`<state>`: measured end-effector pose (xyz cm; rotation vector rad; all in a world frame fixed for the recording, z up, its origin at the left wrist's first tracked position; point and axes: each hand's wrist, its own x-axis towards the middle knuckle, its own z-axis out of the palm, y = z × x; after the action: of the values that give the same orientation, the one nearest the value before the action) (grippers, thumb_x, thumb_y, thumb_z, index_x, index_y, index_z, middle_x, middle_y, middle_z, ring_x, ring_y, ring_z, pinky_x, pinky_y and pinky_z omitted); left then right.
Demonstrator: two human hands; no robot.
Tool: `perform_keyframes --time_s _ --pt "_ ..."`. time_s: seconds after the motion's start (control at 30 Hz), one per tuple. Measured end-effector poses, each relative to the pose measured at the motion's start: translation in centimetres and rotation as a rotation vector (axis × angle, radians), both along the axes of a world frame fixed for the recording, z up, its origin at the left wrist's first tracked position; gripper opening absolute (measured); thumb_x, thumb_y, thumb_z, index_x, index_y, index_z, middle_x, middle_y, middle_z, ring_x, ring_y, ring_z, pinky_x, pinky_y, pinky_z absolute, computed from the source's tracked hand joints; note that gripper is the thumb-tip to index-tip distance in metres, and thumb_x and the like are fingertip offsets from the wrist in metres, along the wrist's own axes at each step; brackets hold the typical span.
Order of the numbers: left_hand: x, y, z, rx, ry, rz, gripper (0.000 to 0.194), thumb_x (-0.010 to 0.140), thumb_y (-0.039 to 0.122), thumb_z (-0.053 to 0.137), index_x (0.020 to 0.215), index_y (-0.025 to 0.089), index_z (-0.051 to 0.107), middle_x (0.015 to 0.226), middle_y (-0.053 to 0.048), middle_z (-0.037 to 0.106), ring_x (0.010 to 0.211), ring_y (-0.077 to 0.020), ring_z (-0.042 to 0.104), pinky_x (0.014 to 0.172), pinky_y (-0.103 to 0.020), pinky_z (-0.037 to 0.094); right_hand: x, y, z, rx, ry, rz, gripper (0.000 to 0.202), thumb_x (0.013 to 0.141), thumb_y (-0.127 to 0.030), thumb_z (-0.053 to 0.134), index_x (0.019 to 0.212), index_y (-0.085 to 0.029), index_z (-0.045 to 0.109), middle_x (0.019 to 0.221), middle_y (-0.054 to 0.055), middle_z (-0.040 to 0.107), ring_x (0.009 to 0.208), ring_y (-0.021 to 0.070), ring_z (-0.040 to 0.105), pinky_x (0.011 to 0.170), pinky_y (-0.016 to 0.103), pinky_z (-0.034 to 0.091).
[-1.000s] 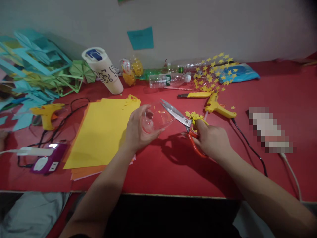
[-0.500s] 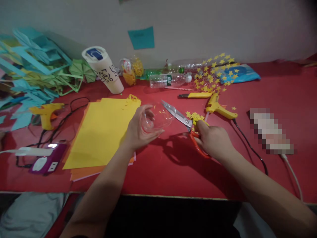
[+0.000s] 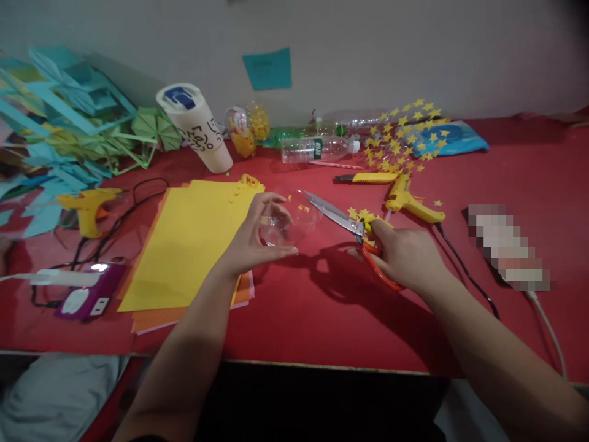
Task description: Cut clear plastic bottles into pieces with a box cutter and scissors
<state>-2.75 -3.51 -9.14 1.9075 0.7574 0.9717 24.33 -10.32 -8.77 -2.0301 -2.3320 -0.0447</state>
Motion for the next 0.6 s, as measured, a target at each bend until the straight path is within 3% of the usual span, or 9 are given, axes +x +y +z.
perform_keyframes --time_s 0.2,0.37,0.6 --pt "-0.1 0.3 -0.5 -0.095 -0.037 0.002 0.068 0.064 0.044 0.086 0.118 0.033 0.047 0.097 -0.001 0.059 0.091 -0.0202 0.066 0.074 -0.034 0.058 -0.4 0.1 0.4 -0.065 0.021 0.009 0.063 0.093 -0.065 0.015 0.082 -0.019 0.057 0.054 0.005 0.054 0.044 0.0182 0.043 0.05 0.028 0.017" --pt "-0.2 0.4 -0.7 -0.13 -0.043 0.015 0.068 0.063 0.04 0.087 0.119 0.034 0.048 0.099 -0.002 0.06 0.092 -0.0206 0.066 0.073 -0.034 0.057 -0.3 0.2 0.2 -0.081 0.031 0.034 0.061 0.096 -0.063 0.016 0.08 -0.02 0.056 0.053 0.004 0.052 0.043 0.017 0.04 0.049 0.028 0.018" --pt "-0.4 0.7 -1.1 -0.127 -0.034 0.019 0.071 0.062 0.048 0.086 0.121 0.035 0.048 0.1 -0.003 0.061 0.094 -0.0229 0.066 0.073 -0.035 0.057 -0.3 0.2 -0.1 -0.129 0.023 0.03 0.053 0.097 -0.06 0.023 0.083 -0.02 0.055 0.057 0.007 0.058 0.047 0.0194 0.045 0.05 0.028 0.018"
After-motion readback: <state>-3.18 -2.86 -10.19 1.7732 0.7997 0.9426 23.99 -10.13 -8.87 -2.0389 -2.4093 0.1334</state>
